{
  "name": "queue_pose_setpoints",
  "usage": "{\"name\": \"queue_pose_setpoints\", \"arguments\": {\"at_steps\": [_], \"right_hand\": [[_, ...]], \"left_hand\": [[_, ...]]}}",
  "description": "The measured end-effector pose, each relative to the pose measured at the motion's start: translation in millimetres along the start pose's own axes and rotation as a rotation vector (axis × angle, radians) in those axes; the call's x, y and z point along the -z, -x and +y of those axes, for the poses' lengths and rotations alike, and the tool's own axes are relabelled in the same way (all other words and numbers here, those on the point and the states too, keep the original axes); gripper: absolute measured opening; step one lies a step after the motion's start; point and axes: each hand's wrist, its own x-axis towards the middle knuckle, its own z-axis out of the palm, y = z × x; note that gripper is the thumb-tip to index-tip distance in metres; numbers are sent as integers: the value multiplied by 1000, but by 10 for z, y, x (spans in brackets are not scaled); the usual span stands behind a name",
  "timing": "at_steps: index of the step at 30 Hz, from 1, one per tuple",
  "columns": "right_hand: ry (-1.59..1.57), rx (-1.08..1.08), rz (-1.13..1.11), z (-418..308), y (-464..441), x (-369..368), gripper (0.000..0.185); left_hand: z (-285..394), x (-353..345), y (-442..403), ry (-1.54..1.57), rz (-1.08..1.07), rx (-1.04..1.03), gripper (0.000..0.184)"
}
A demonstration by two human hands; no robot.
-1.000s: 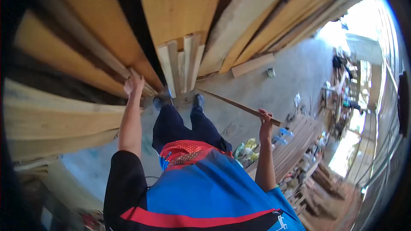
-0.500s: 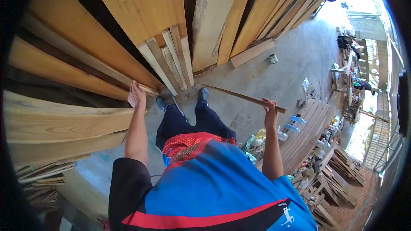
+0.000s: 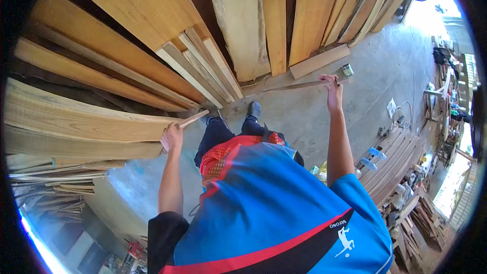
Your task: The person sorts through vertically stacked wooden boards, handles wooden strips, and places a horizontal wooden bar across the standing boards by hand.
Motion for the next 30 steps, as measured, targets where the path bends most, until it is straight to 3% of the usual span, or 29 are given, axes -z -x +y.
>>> {"name": "queue_pose_setpoints", "arguments": {"at_steps": [9,15,18,30], "right_hand": [[10,4,10,-33,-295,91,23],[-38,65,-14,172,-387,208,20],[-85,30,34,234,-356,303,23],[-208,-106,128,427,-160,730,11]], "left_hand": [[816,695,452,74,-119,-33,33],[1413,604,517,21,-226,-90,32],[1598,380,519,92,-152,-267,33],[2324,-87,234,83,-308,-237,30]]}}
